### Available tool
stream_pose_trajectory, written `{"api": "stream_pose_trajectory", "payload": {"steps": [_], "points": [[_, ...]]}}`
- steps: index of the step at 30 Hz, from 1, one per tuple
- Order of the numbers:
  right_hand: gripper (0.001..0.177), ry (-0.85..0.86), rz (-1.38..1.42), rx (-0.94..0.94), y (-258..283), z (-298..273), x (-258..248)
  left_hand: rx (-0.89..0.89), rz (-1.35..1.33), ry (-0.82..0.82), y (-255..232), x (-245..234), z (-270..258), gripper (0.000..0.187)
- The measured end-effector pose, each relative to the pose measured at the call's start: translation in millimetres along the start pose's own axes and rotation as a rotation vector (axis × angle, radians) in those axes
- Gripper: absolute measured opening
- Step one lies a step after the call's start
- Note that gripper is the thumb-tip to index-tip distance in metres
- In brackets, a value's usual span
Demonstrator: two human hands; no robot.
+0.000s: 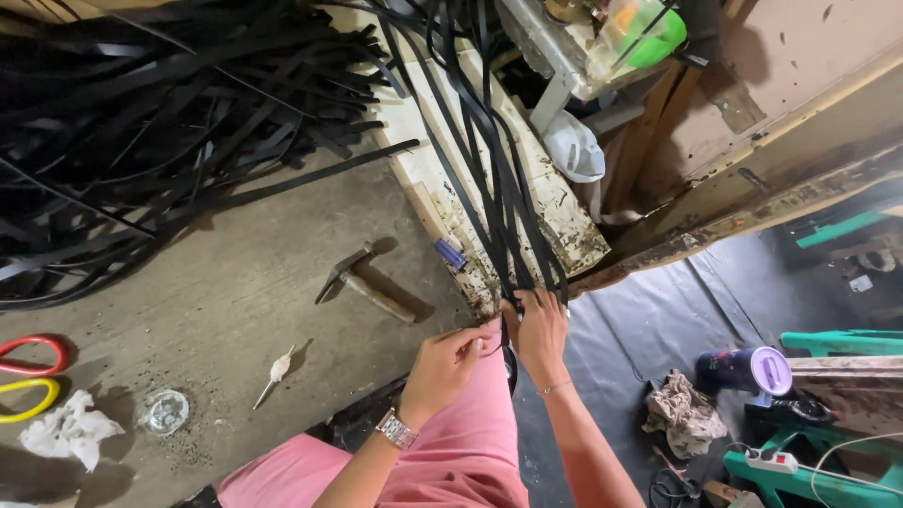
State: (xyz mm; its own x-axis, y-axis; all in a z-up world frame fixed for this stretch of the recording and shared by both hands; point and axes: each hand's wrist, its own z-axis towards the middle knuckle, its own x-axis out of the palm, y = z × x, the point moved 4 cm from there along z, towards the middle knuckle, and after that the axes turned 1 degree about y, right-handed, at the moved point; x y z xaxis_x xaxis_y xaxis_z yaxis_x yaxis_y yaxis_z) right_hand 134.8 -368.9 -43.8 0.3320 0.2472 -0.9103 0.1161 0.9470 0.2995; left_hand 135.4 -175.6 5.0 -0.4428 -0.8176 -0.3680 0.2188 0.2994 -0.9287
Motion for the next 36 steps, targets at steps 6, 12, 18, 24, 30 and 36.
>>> {"api": "stream_pose_trajectory", "payload": {"steps": [6, 12, 18, 24, 30, 36], "points": [[0.034, 0.125, 0.031, 0.178, 3, 15, -17, 0.009, -0.054, -0.029, -5, -9, -15, 0.030], [0.033, 0.231, 0.747, 0.279, 11, 24, -27, -0.142, -0.208, -0.019, -7, -17, -27, 0.052], [0.017, 0.272, 1.022, 0.249, 104, 28, -38, -0.249, -0.375, -0.059, -11, -38, -39, 0.051], [0.020, 0.525, 1.251, 0.058, 185, 38, 0, -0.414, -0.290, -0.230, 10, -88, -78, 0.029], [0.020, 0.677, 1.230, 0.062, 264, 63, 66, -0.390, 0.052, -0.542, 74, -107, -132, 0.016], [0.027, 0.910, 1.389, -0.286, 355, 87, 54, -0.478, 0.021, -0.630, 75, -106, -154, 0.015]]}}
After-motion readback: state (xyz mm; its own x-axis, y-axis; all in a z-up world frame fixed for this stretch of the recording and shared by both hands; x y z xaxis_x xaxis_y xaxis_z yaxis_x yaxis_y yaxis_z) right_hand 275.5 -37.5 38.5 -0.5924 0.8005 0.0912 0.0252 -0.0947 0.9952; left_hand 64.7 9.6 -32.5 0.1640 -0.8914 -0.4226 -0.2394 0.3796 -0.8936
